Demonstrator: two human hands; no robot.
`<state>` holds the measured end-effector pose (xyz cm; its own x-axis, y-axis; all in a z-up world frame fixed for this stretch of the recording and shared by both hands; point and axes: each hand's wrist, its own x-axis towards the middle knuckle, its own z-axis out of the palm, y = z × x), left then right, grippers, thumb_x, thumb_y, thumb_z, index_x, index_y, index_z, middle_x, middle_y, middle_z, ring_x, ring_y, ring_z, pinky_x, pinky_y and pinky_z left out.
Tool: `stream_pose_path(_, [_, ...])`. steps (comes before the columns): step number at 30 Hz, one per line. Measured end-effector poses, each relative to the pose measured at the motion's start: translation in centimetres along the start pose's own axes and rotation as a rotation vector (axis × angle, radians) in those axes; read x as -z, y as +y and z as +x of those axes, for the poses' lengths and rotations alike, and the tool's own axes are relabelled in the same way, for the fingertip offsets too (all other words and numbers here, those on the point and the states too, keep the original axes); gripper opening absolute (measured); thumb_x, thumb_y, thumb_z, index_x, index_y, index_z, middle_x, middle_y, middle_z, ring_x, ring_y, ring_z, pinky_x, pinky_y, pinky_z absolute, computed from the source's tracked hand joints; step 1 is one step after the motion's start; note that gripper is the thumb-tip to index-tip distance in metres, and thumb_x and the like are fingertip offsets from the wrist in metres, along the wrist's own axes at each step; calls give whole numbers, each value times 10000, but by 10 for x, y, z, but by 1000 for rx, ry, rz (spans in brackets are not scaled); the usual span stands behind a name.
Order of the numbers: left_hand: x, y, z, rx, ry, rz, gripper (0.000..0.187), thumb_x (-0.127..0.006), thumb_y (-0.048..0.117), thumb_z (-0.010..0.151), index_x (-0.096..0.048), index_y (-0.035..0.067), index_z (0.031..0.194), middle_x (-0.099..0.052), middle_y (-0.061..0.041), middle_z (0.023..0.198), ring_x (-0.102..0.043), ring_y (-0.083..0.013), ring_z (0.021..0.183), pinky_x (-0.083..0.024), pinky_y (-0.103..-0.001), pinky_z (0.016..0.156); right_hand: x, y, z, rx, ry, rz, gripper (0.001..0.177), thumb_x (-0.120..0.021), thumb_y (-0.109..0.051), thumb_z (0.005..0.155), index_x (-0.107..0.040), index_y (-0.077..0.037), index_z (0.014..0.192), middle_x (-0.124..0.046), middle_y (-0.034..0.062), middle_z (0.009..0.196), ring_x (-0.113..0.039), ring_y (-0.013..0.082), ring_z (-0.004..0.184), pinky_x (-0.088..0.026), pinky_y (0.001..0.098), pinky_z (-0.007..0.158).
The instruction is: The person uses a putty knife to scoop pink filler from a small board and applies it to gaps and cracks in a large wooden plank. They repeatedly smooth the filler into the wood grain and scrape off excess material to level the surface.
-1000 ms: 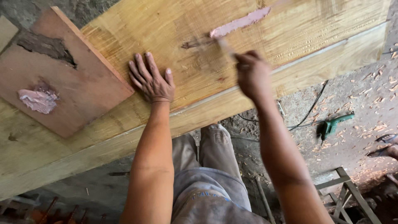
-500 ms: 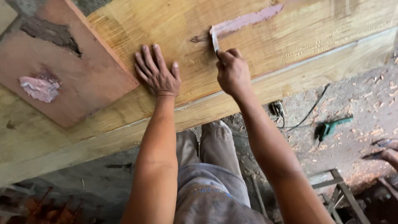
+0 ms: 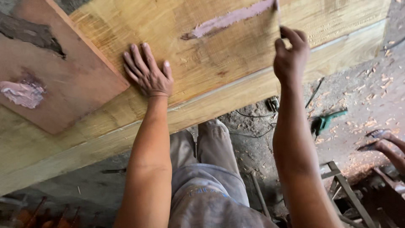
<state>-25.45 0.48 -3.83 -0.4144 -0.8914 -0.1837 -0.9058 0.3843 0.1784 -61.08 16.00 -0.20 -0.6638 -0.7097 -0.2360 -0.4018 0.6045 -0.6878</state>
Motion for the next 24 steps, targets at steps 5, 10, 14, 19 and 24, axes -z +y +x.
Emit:
stream_pose_path(5, [6,2,7,16,-20,-25,764,-548,545,1050,-326,95,1626,-231,-217,1677,-192,-513,1530,-154,-665,1229,-39,-44,-8,23,-125,-57,228,-722,-13,926,-740,3,1153,-722,176,1145,-709,310,1035,-576,398,880])
stream_pose_path(10, [1,2,8,11,-10,-6,750,-505,542,1068,-315,102,1644,-227,-217,1693,-199,-503,1549,-149,-649,1254,-64,-85,-20,99,-182,-112,226,-742,-23,875,-752,-6,1100,-716,185,1090,-700,385,968,-565,435,836])
stream_pose_path(14, [-5,0,5,15,2,-15,746,-460,551,1072,-314,93,1642,-226,-213,1690,-196,-499,1556,-143,-646,1267,-85,-105,-35,103,-214,-69,242,-700,-30,890,-736,-14,1129,-692,190,1126,-694,402,957,-574,449,837])
stream_pose_path(19, [-10,-1,1,20,21,2,725,-396,563,1083,-321,106,1641,-233,-193,1695,-194,-485,1566,-135,-637,1280,-109,-129,-48,152,-261,-121,293,-661,-59,923,-687,-39,1214,-659,182,1163,-683,420,981,-569,480,837])
stream_pose_path(24, [-11,0,4,33,13,20,736,-376,585,1074,-323,111,1634,-230,-194,1691,-190,-479,1562,-131,-641,1268,-122,-158,-55,46,-355,-139,279,-642,-62,928,-692,-64,1203,-654,186,1181,-673,421,919,-552,511,759])
